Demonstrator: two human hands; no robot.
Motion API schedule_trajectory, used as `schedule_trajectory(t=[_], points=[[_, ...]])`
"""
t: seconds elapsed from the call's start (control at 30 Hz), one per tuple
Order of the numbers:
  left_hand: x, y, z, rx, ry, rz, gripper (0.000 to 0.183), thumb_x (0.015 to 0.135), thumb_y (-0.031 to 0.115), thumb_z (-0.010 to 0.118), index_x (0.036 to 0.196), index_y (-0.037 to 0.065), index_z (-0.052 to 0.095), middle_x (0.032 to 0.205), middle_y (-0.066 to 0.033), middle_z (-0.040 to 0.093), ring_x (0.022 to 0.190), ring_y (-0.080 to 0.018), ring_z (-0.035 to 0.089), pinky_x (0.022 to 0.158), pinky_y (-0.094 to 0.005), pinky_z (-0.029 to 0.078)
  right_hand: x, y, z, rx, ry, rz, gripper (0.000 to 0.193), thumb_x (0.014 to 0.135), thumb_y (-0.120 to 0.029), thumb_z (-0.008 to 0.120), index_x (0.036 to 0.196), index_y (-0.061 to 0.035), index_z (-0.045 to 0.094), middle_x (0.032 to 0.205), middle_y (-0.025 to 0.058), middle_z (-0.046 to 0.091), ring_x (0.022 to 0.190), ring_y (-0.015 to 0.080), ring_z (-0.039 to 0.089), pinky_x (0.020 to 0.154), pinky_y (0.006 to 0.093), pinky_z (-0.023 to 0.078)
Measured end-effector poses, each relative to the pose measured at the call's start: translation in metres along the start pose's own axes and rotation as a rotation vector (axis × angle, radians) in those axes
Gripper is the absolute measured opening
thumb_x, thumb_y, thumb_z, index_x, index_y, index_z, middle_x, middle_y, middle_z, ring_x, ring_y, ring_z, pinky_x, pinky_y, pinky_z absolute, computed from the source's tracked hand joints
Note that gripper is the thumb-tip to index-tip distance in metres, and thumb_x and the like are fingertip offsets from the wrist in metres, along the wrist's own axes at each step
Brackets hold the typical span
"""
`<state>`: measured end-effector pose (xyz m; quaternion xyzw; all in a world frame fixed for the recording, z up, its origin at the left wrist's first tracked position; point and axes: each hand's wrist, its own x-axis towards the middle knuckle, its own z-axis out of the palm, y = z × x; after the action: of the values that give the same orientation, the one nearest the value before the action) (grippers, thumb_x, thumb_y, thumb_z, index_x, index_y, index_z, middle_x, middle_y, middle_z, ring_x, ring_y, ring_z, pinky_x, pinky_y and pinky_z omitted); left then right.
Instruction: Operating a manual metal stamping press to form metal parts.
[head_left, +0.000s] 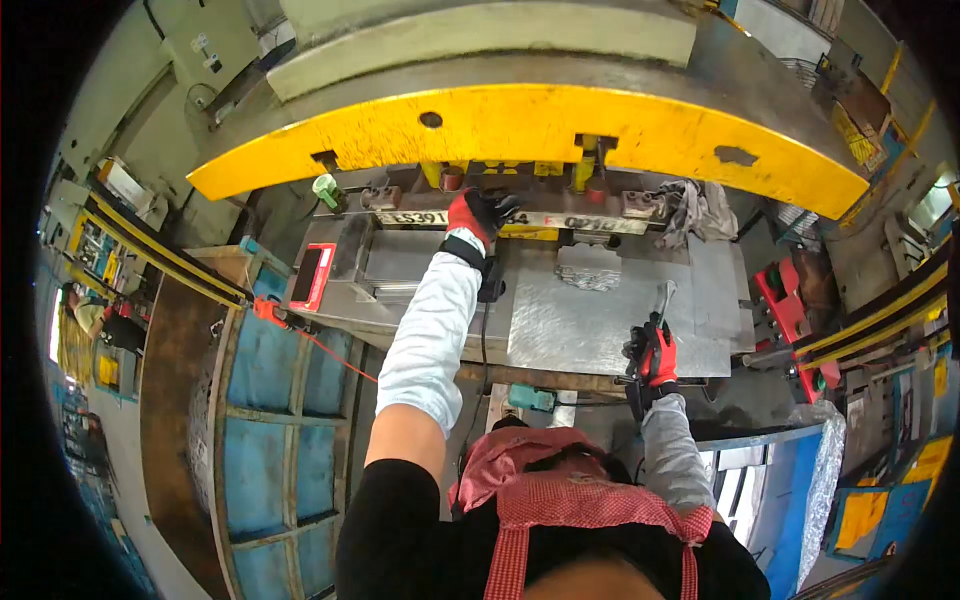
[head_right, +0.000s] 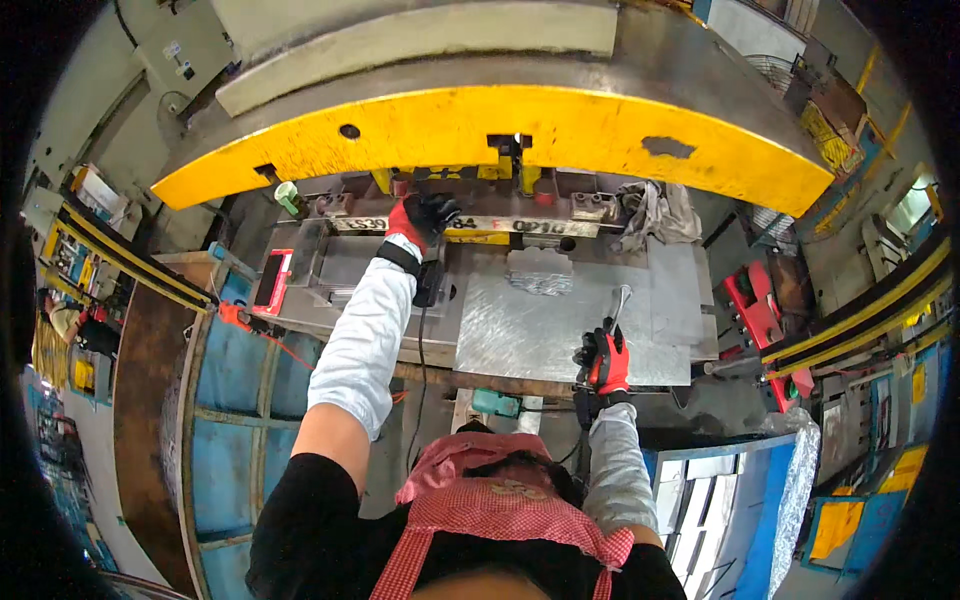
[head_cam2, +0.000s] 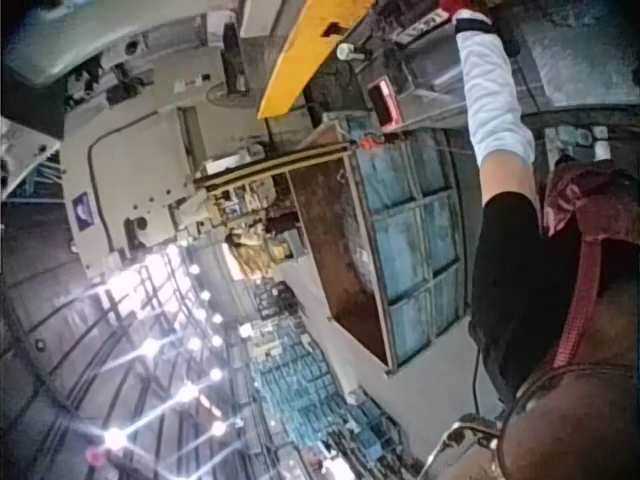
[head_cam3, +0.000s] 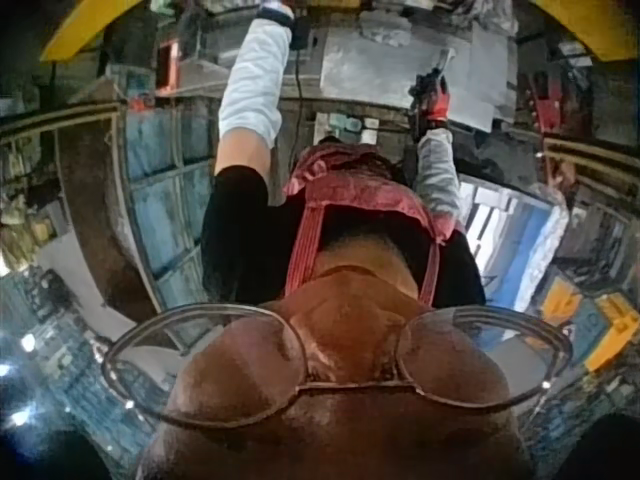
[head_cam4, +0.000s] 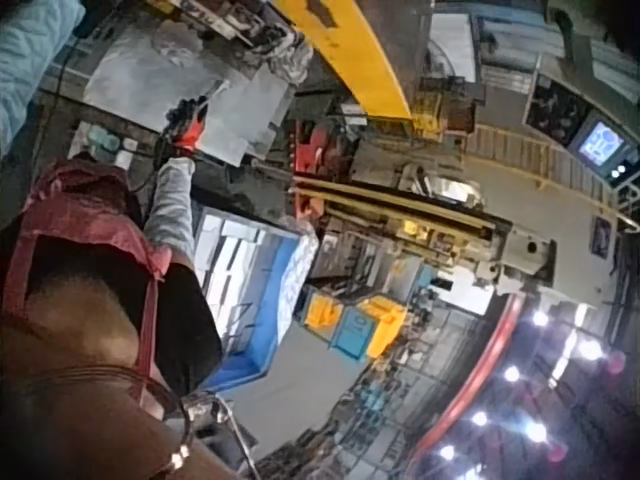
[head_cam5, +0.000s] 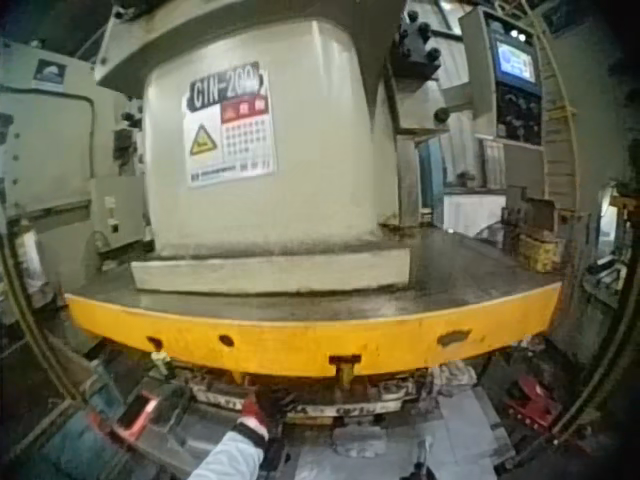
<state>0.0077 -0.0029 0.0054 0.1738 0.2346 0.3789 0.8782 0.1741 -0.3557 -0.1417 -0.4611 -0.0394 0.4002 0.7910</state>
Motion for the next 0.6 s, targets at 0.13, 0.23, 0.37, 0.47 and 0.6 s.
schedule_trajectory(t=[0.13, 0.23, 0.37, 0.47, 0.6], points=[[0.02, 0.003, -0.018, -0.079, -0.005, -0.125, 0.041, 0.088, 0.028, 0.032, 0.116, 0.002, 0.045, 0.112, -0.0244, 0.05, 0.095, -0.0403, 0.052, 0.087, -0.0475, 0.041, -0.003, -0.004, 0.006, 0.025, -0.005, -0.008, 0.025, 0.081, -0.019, 0.057, 0.102, -0.0099, 0.046, 0.073, 0.0106, 0.055, 0.051, 0.0224, 0.053, 0.046, 0.0385, 0.047], [0.04, 0.008, -0.055, 0.968, -0.377, 0.604, 0.034, 0.088, 0.022, 0.035, 0.114, 0.003, 0.046, 0.105, -0.0211, 0.055, 0.095, -0.0364, 0.054, 0.083, -0.0439, 0.043, 0.003, 0.001, 0.004, 0.007, -0.021, 0.015, 0.028, 0.08, -0.018, 0.057, 0.105, -0.0113, 0.046, 0.074, 0.011, 0.055, 0.052, 0.0233, 0.053, 0.047, 0.0387, 0.047], [0.029, -0.006, -0.03, 0.367, -0.13, 0.241, 0.032, 0.088, 0.024, 0.036, 0.101, -0.003, 0.046, 0.093, -0.022, 0.056, 0.084, -0.0387, 0.057, 0.077, -0.0491, 0.047, 0.004, 0.0, -0.004, 0.016, 0.001, 0.029, 0.041, 0.081, -0.016, 0.055, 0.118, -0.0126, 0.04, 0.075, 0.0105, 0.054, 0.052, 0.0208, 0.052, 0.046, 0.0366, 0.047], [0.015, -0.004, -0.02, 0.02, -0.08, 0.059, 0.033, 0.087, 0.027, 0.039, 0.089, -0.005, 0.048, 0.081, -0.0209, 0.056, 0.077, -0.0404, 0.058, 0.074, -0.0516, 0.048, 0.006, 0.004, -0.006, -0.006, -0.002, 0.027, 0.044, 0.081, -0.016, 0.054, 0.122, -0.0131, 0.038, 0.075, 0.0097, 0.054, 0.052, 0.0196, 0.052, 0.046, 0.0355, 0.047], [0.011, -0.009, -0.005, 0.067, 0.042, -0.002, 0.034, 0.087, 0.03, 0.039, 0.083, -0.002, 0.051, 0.08, -0.0186, 0.057, 0.082, -0.0382, 0.058, 0.076, -0.05, 0.047, 0.003, 0.005, -0.007, -0.09, 0.079, -0.014, 0.037, 0.081, -0.016, 0.054, 0.115, -0.0096, 0.042, 0.075, 0.009, 0.054, 0.053, 0.0189, 0.052, 0.047, 0.0344, 0.047]])
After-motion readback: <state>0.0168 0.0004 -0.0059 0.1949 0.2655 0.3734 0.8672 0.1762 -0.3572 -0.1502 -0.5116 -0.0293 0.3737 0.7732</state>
